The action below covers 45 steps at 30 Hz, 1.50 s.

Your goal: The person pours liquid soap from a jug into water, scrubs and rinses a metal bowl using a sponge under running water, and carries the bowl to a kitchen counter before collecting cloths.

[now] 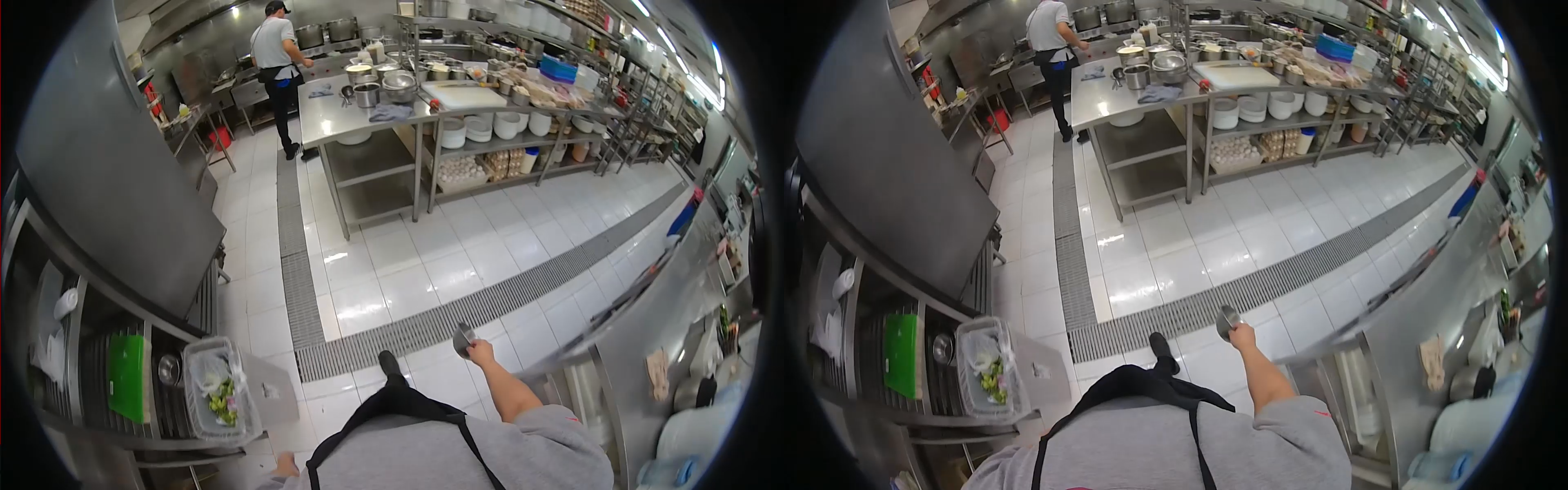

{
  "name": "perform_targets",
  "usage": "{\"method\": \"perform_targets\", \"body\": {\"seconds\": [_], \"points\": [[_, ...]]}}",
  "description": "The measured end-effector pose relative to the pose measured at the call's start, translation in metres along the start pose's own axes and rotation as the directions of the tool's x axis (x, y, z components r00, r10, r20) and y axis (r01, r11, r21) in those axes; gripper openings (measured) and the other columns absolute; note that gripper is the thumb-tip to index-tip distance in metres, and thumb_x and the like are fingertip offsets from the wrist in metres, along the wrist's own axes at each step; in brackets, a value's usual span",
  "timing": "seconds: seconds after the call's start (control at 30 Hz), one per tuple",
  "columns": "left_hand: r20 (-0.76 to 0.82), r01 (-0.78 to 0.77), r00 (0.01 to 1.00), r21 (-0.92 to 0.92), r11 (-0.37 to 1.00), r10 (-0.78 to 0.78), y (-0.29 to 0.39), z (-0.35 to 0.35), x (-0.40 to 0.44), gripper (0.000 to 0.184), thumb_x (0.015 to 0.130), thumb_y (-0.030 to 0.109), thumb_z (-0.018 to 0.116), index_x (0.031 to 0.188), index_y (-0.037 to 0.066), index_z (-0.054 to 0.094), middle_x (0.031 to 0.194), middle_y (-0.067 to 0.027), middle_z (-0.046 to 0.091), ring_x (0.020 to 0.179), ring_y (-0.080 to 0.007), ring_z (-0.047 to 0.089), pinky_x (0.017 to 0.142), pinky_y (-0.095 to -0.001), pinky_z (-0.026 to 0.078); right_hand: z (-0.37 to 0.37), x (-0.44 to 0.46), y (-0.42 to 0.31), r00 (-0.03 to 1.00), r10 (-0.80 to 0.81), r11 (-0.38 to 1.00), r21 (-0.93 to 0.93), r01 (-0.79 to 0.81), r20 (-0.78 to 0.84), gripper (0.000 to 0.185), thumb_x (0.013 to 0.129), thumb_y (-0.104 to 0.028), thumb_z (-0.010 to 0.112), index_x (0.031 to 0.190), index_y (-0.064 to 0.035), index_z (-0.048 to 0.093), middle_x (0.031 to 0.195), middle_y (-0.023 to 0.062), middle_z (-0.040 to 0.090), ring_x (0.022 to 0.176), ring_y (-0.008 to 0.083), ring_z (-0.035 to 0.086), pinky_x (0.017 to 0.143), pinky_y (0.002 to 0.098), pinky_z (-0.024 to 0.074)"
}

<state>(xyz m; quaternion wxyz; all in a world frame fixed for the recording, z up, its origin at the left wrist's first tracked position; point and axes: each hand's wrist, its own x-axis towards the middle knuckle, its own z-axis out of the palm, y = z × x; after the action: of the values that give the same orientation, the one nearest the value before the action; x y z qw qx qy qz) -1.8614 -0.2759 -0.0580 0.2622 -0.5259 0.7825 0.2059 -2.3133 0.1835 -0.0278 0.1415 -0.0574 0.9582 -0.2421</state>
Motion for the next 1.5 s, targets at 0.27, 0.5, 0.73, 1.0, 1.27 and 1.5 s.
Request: {"method": "perform_targets", "body": {"seconds": [0.27, 0.5, 0.73, 1.0, 1.27, 1.5], "points": [[0.058, -0.095, 0.994, 0.092, 0.991, 0.09, 0.138, -0.058, 0.138, 0.031, 0.077, 0.024, 0.051, 0.097, 0.002, 0.059, 0.095, -0.0199, 0.059, 0.088, -0.0294, 0.056, 0.076, -0.0403, 0.043, -0.108, 0.233, -0.167, 0.941, -0.29, 0.955, 0.019, 0.298, -0.175, 0.021, 0.066, -0.021, 0.062, 0.08, -0.0064, 0.064, 0.079, 0.0171, 0.06, 0.077, 0.0324, 0.057, 0.069, 0.0395, 0.0454], [-0.435, -0.349, 0.9, -0.697, 0.627, 0.019, 0.334, -0.225, 0.265, 0.03, 0.072, 0.023, 0.059, 0.096, 0.005, 0.059, 0.098, -0.0148, 0.057, 0.092, -0.0253, 0.054, 0.079, -0.0352, 0.042, -0.242, 0.504, -0.328, 0.614, -0.642, 0.749, -0.206, 0.63, -0.459, 0.011, 0.067, -0.014, 0.058, 0.074, -0.007, 0.063, 0.076, 0.0169, 0.055, 0.075, 0.0334, 0.053, 0.068, 0.0412, 0.0429], [-0.457, -0.193, 0.857, -0.713, 0.674, -0.238, 0.377, -0.234, 0.233, 0.03, 0.071, 0.022, 0.06, 0.096, 0.005, 0.057, 0.1, -0.0156, 0.055, 0.094, -0.0284, 0.052, 0.081, -0.0374, 0.041, -0.321, 0.754, -0.504, 0.438, -0.679, 0.696, -0.326, 0.639, -0.589, 0.014, 0.067, -0.01, 0.052, 0.075, -0.0024, 0.061, 0.079, 0.0186, 0.057, 0.08, 0.0343, 0.053, 0.075, 0.0428, 0.0428], [-0.056, 0.418, 0.776, -0.701, 0.578, -0.628, 0.402, -0.073, 0.101, 0.027, 0.075, 0.026, 0.053, 0.092, 0.007, 0.063, 0.091, -0.0135, 0.062, 0.089, -0.028, 0.058, 0.08, -0.0361, 0.044, -0.295, 0.854, -0.573, 0.698, -0.452, 0.835, -0.54, 0.111, -0.555, 0.039, 0.078, -0.014, 0.046, 0.116, -0.0097, 0.046, 0.125, 0.0135, 0.037, 0.119, 0.0388, 0.028, 0.086, 0.0638, 0.0282], [0.273, 0.609, 0.633, -0.754, 0.248, -0.725, 0.499, 0.067, 0.014, 0.03, 0.083, 0.029, 0.04, 0.101, 0.017, 0.061, 0.107, -0.011, 0.057, 0.1, -0.027, 0.053, 0.085, -0.0381, 0.041, -0.009, 0.674, -0.7, 0.133, -0.958, 0.053, 0.303, 0.952, -0.252, 0.042, 0.067, -0.013, 0.062, 0.108, -0.0153, 0.051, 0.127, 0.0148, 0.032, 0.124, 0.0358, 0.022, 0.097, 0.0556, 0.0143], [0.476, 0.445, 0.045, -0.797, -0.409, -0.878, 0.536, 0.054, -0.058, 0.03, 0.066, 0.025, 0.064, 0.088, 0.004, 0.063, 0.087, -0.0149, 0.063, 0.084, -0.028, 0.059, 0.075, -0.0352, 0.046, 0.075, 0.277, -0.665, -0.706, -0.701, -0.565, 0.523, 0.638, 0.104, 0.027, 0.066, -0.017, 0.065, 0.092, -0.0164, 0.06, 0.118, 0.015, 0.04, 0.119, 0.0403, 0.026, 0.092, 0.0589, 0.023]]}}
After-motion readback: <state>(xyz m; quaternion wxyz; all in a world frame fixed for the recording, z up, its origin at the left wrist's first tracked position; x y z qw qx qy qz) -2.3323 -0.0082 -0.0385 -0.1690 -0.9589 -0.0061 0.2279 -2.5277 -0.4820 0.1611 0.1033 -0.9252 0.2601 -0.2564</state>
